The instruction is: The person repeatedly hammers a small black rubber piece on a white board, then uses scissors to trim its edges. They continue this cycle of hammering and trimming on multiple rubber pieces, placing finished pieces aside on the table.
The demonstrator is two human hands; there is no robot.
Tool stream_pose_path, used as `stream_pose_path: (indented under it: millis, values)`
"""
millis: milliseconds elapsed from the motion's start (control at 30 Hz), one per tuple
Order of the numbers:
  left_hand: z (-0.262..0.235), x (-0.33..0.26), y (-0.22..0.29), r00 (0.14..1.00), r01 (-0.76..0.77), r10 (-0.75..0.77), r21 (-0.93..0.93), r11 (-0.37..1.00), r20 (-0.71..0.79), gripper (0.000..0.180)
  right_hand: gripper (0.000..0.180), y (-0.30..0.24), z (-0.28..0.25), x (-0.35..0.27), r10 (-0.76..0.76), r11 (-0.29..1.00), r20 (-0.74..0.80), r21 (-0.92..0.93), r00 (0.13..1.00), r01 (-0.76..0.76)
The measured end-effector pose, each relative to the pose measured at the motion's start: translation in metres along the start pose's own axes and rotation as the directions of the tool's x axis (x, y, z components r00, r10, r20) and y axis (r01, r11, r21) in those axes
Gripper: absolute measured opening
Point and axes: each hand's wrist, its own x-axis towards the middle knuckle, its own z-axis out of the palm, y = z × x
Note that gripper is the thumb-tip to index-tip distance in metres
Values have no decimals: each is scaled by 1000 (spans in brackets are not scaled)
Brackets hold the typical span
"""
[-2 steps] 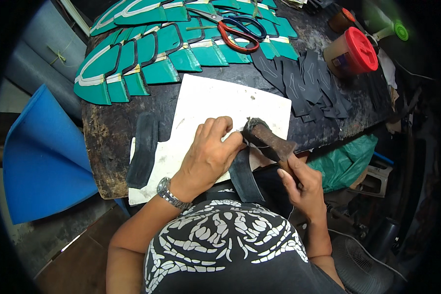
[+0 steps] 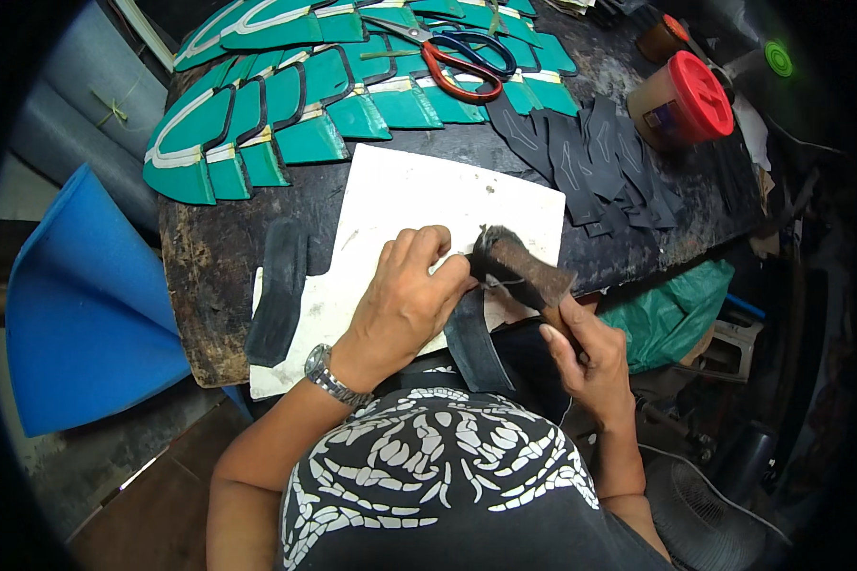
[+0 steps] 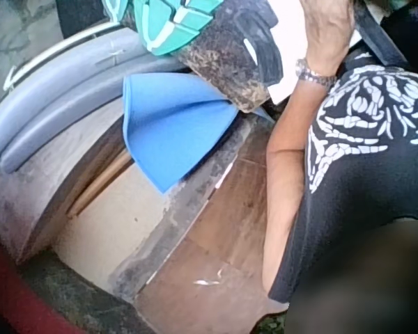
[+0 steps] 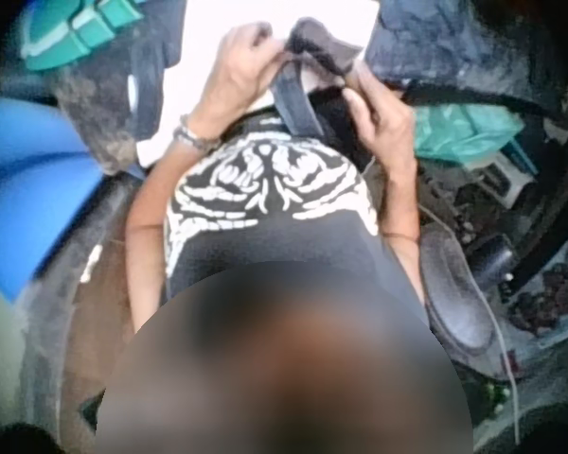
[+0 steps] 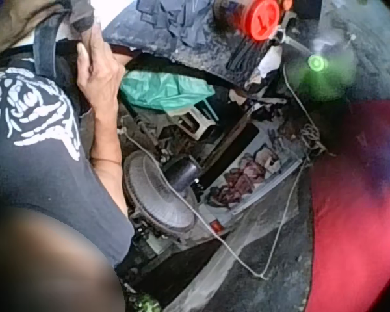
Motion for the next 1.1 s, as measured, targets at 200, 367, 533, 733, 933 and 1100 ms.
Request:
stream_pose_path:
  millis: [200, 367, 533, 733, 933, 1100]
  values:
    - [-2, 0, 1, 999, 11, -11, -16, 1000, -35, 29, 59, 0, 3, 3, -66, 996, -50, 55, 997, 68]
    - [0, 0, 0, 998, 44, -46, -49, 998, -40, 35, 58, -3, 4, 7, -44, 999, -31, -28, 999, 43]
    - [0, 3, 1, 995, 74, -78, -75, 994, -56, 34, 57, 0, 1, 2, 41, 996, 31, 83, 999, -44]
    - [-2, 25, -8, 996, -69, 70, -17, 997, 57, 34, 47, 8, -5, -14, 129, 988, -152, 105, 980, -114]
    - [-8, 47, -14, 961, -178, 195, -103, 979, 194, 32, 45, 5, -9, -27, 267, 952, 10, 154, 964, -266]
    - [-5, 22, 10, 994, -5, -7, 108, 994, 106, 40, 48, 5, -9, -27, 201, 969, -5, 145, 980, -198]
